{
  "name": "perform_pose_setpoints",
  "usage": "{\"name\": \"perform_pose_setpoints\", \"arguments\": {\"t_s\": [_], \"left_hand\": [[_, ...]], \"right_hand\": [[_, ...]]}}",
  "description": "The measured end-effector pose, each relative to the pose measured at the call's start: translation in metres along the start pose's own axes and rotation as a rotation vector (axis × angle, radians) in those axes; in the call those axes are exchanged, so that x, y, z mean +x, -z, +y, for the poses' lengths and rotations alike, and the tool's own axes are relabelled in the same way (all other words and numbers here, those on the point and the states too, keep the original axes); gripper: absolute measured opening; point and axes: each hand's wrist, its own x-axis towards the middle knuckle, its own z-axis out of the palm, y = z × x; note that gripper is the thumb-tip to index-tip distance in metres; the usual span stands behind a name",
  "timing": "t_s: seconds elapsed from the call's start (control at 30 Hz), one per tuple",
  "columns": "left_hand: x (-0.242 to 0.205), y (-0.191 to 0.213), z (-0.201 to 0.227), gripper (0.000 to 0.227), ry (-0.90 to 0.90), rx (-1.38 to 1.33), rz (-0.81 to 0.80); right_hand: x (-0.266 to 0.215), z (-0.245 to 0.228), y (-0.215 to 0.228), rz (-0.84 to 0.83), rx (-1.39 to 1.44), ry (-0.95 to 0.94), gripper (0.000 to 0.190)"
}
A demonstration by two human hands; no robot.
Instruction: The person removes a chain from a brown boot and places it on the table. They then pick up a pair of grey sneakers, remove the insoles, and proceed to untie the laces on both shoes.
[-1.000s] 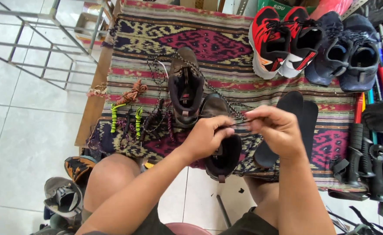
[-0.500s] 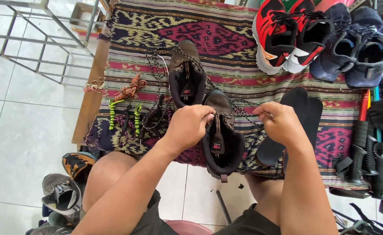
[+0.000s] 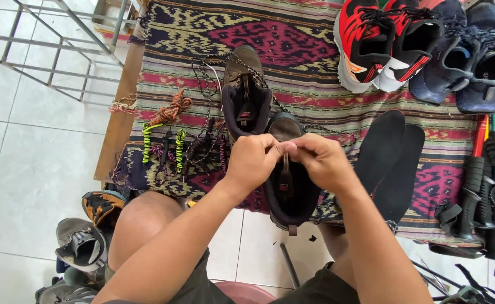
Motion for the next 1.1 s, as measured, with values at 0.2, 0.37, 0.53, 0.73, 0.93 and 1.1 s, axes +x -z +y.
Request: {"name": "perform_pose_setpoints", "arguments": {"t_s": [0.2, 0.37, 0.53, 0.73, 0.93, 1.1], "left_hand": [[-0.005, 0.006, 0.004, 0.048, 0.258, 0.205, -0.47], [-0.004, 0.009, -0.006, 0.036, 0.141, 0.242, -0.496], [-0.015, 0.035, 0.01, 0.027, 0.052, 0.457, -0.405], [-0.008, -0.01, -0.015, 0.013, -0.232, 0.666, -0.31], [-0.005, -0.059, -0.02, 0.009, -0.469, 0.786, 0.02], [0.013, -0.085, -0.058, 0.013, -0.447, 0.855, 0.07]], "right_hand": [[-0.003, 0.033, 0.024, 0.111, -0.015, -0.164, 0.01], [-0.002, 0.027, 0.037, 0.143, -0.097, -0.194, 0.009], [-0.012, 0.014, 0.045, 0.097, -0.026, -0.181, 0.009], [-0.021, 0.029, 0.04, -0.016, -0.125, -0.196, 0.01], [-0.02, 0.027, 0.036, -0.134, -0.202, -0.196, 0.007], [-0.018, 0.036, 0.032, -0.172, -0.206, -0.201, 0.008]]}}
